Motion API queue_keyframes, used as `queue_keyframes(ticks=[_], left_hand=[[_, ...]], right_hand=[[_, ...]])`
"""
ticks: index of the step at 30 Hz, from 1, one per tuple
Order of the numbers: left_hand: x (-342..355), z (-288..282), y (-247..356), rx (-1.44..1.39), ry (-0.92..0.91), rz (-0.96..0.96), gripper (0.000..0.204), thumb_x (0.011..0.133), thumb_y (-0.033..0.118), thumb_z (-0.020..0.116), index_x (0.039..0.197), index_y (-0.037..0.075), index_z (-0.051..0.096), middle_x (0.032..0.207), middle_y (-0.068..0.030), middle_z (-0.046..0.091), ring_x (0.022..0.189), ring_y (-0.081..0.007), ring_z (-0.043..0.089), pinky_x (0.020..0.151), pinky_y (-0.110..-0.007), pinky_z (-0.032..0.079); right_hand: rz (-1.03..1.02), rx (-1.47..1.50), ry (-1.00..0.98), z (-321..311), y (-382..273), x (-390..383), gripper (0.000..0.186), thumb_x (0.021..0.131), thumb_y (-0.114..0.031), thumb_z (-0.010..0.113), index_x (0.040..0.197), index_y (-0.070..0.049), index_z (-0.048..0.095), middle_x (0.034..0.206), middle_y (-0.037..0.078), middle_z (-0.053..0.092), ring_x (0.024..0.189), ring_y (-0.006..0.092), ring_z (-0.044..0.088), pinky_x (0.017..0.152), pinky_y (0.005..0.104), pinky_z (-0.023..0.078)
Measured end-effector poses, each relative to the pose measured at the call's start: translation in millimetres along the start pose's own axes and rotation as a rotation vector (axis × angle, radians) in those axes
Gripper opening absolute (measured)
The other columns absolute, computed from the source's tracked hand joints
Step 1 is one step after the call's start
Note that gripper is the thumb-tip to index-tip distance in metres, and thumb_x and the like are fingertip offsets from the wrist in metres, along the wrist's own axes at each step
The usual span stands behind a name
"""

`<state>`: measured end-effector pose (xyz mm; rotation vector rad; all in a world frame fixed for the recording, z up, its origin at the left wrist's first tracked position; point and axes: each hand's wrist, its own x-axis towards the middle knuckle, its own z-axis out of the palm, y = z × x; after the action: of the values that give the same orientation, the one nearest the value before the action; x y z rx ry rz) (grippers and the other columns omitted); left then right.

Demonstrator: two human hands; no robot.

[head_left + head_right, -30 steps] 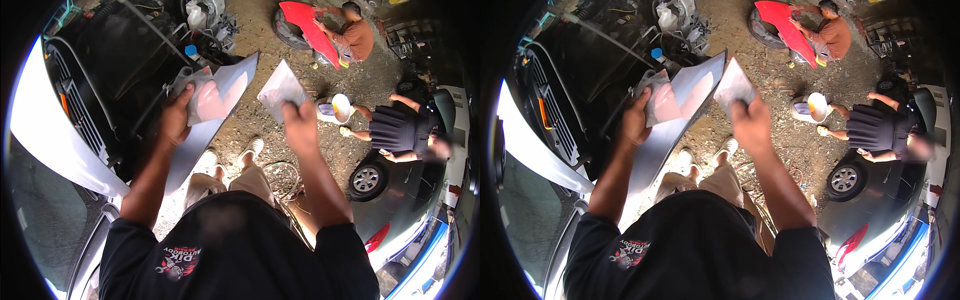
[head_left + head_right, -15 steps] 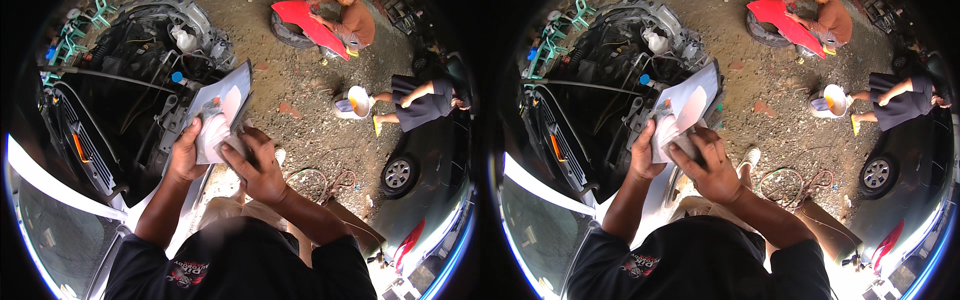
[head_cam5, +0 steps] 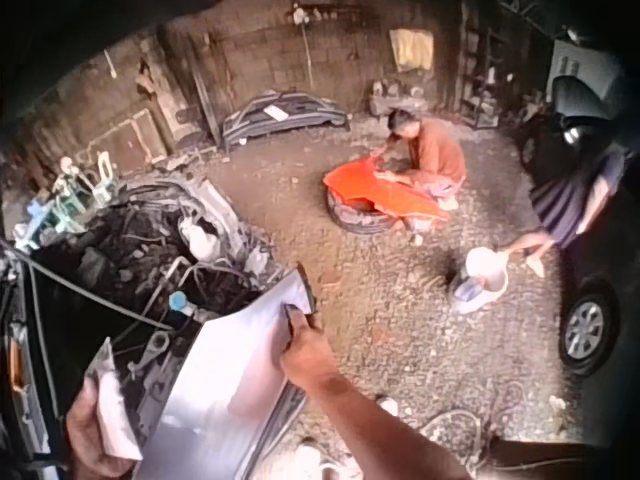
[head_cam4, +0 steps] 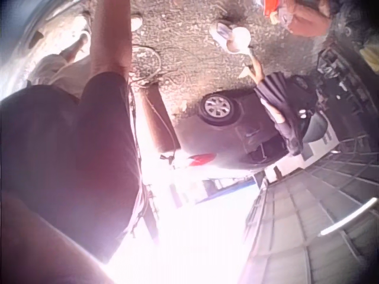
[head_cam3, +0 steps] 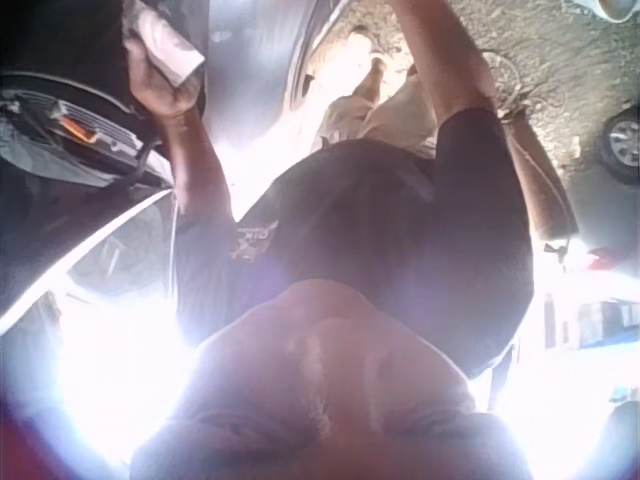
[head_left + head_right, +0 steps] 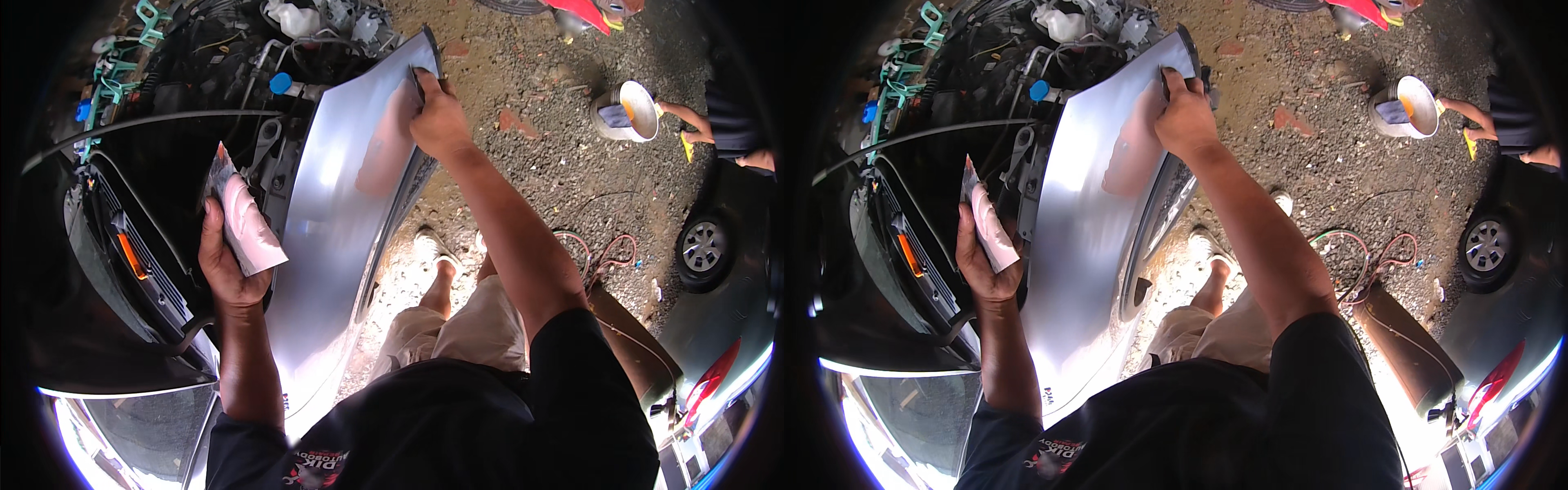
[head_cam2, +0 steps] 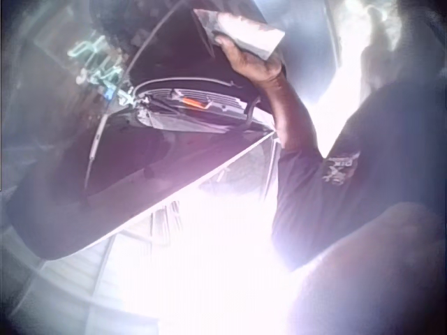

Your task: The person applies pink body filler to a car fender using a spreader, smoothing and shaping the material over the damaged area.

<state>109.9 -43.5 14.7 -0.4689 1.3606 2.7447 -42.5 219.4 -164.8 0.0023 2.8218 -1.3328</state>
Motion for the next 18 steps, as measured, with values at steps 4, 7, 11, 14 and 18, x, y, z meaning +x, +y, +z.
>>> queue_keyframes(ticks=[4, 7, 11, 14, 18], left_hand=[[-1.7, -13.0, -1.9, -0.020, -0.085, -0.034, 0.048, 0.111, 0.040, 0.041, 0.143, 0.006, 0.050, 0.102, -0.0087, 0.074, 0.062, -0.0131, 0.060, 0.049, -0.026, 0.049], [2.2, -9.0, -2.4, -0.048, -0.138, -0.044, 0.047, 0.111, 0.038, 0.040, 0.146, 0.006, 0.047, 0.108, -0.0106, 0.073, 0.062, -0.0137, 0.057, 0.049, -0.025, 0.045], [9.7, -15.1, -3.4, -0.093, -0.257, -0.057, 0.047, 0.112, 0.035, 0.039, 0.148, 0.006, 0.043, 0.117, -0.0148, 0.072, 0.065, -0.0147, 0.056, 0.050, -0.024, 0.045], [7.8, -15.7, 0.1, -0.108, -0.311, -0.064, 0.047, 0.112, 0.034, 0.038, 0.150, 0.006, 0.040, 0.120, -0.0164, 0.071, 0.068, -0.0156, 0.058, 0.050, -0.024, 0.045], [10.6, -14.6, -4.5, -0.129, -0.352, -0.082, 0.047, 0.113, 0.033, 0.036, 0.152, 0.006, 0.038, 0.121, -0.0180, 0.070, 0.073, -0.0183, 0.061, 0.052, -0.024, 0.048]], right_hand=[[-0.022, 0.011, 0.000, 0.2, -24.8, -24.8, 0.069, 0.085, -0.005, 0.057, 0.152, -0.016, 0.044, 0.136, 0.024, 0.053, 0.122, 0.0465, 0.056, 0.104, 0.0481, 0.050], [-0.050, 0.028, 0.055, 3.9, -31.3, -44.7, 0.070, 0.084, -0.008, 0.063, 0.152, -0.017, 0.045, 0.136, 0.023, 0.052, 0.122, 0.0455, 0.056, 0.104, 0.0475, 0.050], [-0.072, 0.060, 0.063, 11.2, -38.1, -69.1, 0.067, 0.086, -0.019, 0.068, 0.150, -0.017, 0.049, 0.137, 0.022, 0.049, 0.121, 0.0475, 0.050, 0.103, 0.0504, 0.050], [-0.101, 0.092, 0.084, 10.2, -57.4, -87.7, 0.066, 0.087, -0.016, 0.066, 0.150, -0.015, 0.049, 0.136, 0.024, 0.049, 0.118, 0.0458, 0.050, 0.102, 0.0498, 0.051], [-0.119, 0.052, 0.049, 12.1, -63.4, -112.3, 0.061, 0.088, -0.012, 0.061, 0.148, -0.012, 0.050, 0.132, 0.026, 0.049, 0.116, 0.0472, 0.049, 0.103, 0.0509, 0.049]])
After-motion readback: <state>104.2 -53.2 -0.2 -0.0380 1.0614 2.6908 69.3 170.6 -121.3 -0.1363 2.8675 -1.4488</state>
